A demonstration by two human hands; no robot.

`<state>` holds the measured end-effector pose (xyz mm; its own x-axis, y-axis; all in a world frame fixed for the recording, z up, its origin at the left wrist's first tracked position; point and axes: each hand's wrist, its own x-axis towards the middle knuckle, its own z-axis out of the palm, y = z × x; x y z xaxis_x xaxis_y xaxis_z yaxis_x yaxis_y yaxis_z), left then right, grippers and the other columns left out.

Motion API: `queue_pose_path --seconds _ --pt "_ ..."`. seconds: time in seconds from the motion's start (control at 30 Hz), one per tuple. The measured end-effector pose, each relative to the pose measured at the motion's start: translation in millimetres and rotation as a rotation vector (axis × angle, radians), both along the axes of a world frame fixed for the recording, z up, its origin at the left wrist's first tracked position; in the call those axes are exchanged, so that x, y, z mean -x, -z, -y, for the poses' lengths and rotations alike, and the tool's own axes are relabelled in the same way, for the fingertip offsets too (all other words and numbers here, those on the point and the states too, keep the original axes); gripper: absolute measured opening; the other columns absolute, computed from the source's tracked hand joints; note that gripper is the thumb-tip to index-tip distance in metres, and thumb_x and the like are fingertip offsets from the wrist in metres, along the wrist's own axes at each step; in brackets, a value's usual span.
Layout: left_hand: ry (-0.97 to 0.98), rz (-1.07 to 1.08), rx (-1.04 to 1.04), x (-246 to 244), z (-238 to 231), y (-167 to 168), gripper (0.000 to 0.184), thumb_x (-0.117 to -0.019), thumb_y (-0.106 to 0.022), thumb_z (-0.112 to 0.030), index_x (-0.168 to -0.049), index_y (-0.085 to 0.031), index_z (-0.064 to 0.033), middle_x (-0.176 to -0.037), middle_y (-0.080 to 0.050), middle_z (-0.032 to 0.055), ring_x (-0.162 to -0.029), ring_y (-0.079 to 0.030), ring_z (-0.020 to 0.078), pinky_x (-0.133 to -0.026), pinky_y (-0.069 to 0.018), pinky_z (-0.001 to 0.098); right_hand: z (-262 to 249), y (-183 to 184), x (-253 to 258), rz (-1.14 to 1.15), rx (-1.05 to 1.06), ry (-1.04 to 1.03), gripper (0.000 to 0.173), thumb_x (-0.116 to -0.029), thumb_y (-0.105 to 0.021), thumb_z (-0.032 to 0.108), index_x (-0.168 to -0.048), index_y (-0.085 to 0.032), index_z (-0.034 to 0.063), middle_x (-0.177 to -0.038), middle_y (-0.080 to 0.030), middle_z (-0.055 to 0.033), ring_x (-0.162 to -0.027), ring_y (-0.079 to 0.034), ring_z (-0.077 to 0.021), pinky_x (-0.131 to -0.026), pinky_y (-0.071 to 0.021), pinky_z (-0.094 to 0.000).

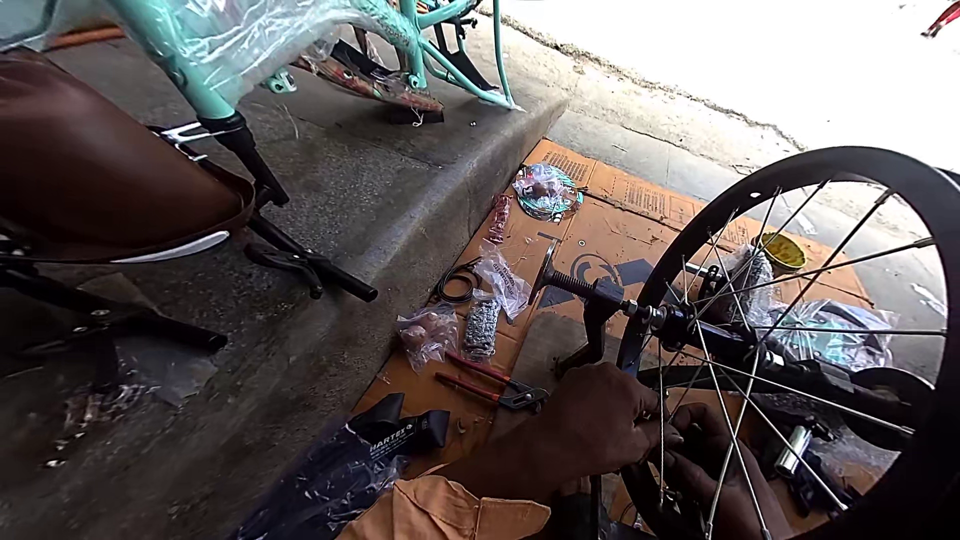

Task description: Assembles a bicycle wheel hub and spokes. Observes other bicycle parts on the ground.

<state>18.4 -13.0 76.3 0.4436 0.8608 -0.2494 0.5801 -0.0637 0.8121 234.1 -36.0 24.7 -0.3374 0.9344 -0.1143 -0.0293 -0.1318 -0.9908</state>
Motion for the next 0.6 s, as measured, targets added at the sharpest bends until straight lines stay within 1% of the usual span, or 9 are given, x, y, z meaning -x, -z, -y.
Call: queue_pose_path --seconds 0.07,0.13,0.2,0.27,0.33,0.4,0.43,0.53,0.6 --pt "-0.005 0.006 0.002 1 0 1 0.032 -0.1027 -0.058 -0.042 -0.114 -0.076 -0.0182 -0.100 -0.074 0.0025 -0.092 -0.068 0.0166 -0.084 -0.0531 0.0433 2 -3 1 -0.018 -0.008 0.008 0.033 -0.0805 -0.074 0.003 -0.107 -0.054 0.0075 -0.086 -0.067 -0.0029 -0.072 -0.066 -0.0106 -0.065 -0.0581 -0.0267" --pt "0.023 0.008 -0.001 3 0 2 0.035 -0.1047 -0.054 -0.042 -0.117 -0.075 -0.0168 -0.101 -0.073 0.0045 -0.093 -0.068 0.0183 -0.084 -0.0531 0.0445 3 -7 1 -0.036 -0.008 -0.011 0.031 -0.0821 -0.072 0.002 -0.107 -0.055 0.0069 -0.089 -0.068 -0.0031 -0.075 -0.067 -0.0114 -0.067 -0.0589 -0.0279" --pt "0.073 0.004 0.004 4 -1 1 0.037 -0.1072 -0.049 -0.041 -0.114 -0.074 -0.0128 -0.097 -0.071 0.0069 -0.092 -0.067 0.0210 -0.082 -0.0521 0.0466 5 -11 1 -0.009 -0.009 -0.006 0.029 -0.0827 -0.072 0.003 -0.107 -0.055 0.0068 -0.088 -0.068 -0.0032 -0.072 -0.067 -0.0111 -0.065 -0.0582 -0.0275" --pt "0.102 0.009 0.022 4 -2 1 0.038 -0.1086 -0.047 -0.039 -0.114 -0.073 -0.0115 -0.095 -0.070 0.0073 -0.091 -0.066 0.0212 -0.082 -0.0519 0.0468 6 -18 2 0.030 0.000 0.005 0.028 -0.0842 -0.071 0.004 -0.106 -0.054 0.0069 -0.088 -0.068 -0.0025 -0.072 -0.066 -0.0103 -0.065 -0.0578 -0.0268" --pt "0.109 0.018 0.035 5 -3 1 0.038 -0.1088 -0.046 -0.038 -0.114 -0.073 -0.0116 -0.094 -0.070 0.0066 -0.088 -0.066 0.0202 -0.081 -0.0521 0.0454 7 -23 4 0.055 0.019 0.037 0.028 -0.0836 -0.071 0.001 -0.106 -0.054 0.0062 -0.086 -0.068 -0.0030 -0.069 -0.066 -0.0107 -0.063 -0.0579 -0.0267" --pt "0.122 0.017 0.038 7 -5 1 0.038 -0.1087 -0.047 -0.038 -0.112 -0.073 -0.0114 -0.091 -0.069 0.0062 -0.083 -0.066 0.0195 -0.078 -0.0526 0.0446 8 -27 6 0.065 0.036 0.059 0.030 -0.0825 -0.069 -0.003 -0.107 -0.054 0.0048 -0.085 -0.069 -0.0038 -0.068 -0.067 -0.0119 -0.062 -0.0588 -0.0275" --pt "0.135 0.014 0.041 8 -6 0 0.038 -0.1088 -0.046 -0.038 -0.113 -0.072 -0.0117 -0.090 -0.069 0.0060 -0.082 -0.066 0.0190 -0.077 -0.0530 0.0442 8 -27 6 0.065 0.037 0.065 0.030 -0.0822 -0.069 -0.003 -0.107 -0.054 0.0049 -0.083 -0.069 -0.0029 -0.068 -0.067 -0.0118 -0.062 -0.0586 -0.0274" --pt "0.179 0.008 0.049 10 -9 -1 0.037 -0.1093 -0.046 -0.037 -0.119 -0.072 -0.0126 -0.095 -0.070 0.0069 -0.087 -0.066 0.0201 -0.081 -0.0522 0.0457 7 -27 5 0.033 0.049 0.048 0.027 -0.0853 -0.070 0.002 -0.107 -0.055 0.0077 -0.080 -0.069 0.0002 -0.068 -0.068 -0.0107 -0.063 -0.0590 -0.0273" --pt "0.193 0.005 0.052 11 -9 -1 0.038 -0.1097 -0.045 -0.038 -0.121 -0.071 -0.0125 -0.096 -0.070 0.0076 -0.087 -0.067 0.0209 -0.081 -0.0525 0.0464 5 -26 5 0.002 0.071 0.042 0.025 -0.0858 -0.068 0.003 -0.106 -0.055 0.0080 -0.078 -0.068 -0.0002 -0.066 -0.067 -0.0104 -0.062 -0.0582 -0.0265"
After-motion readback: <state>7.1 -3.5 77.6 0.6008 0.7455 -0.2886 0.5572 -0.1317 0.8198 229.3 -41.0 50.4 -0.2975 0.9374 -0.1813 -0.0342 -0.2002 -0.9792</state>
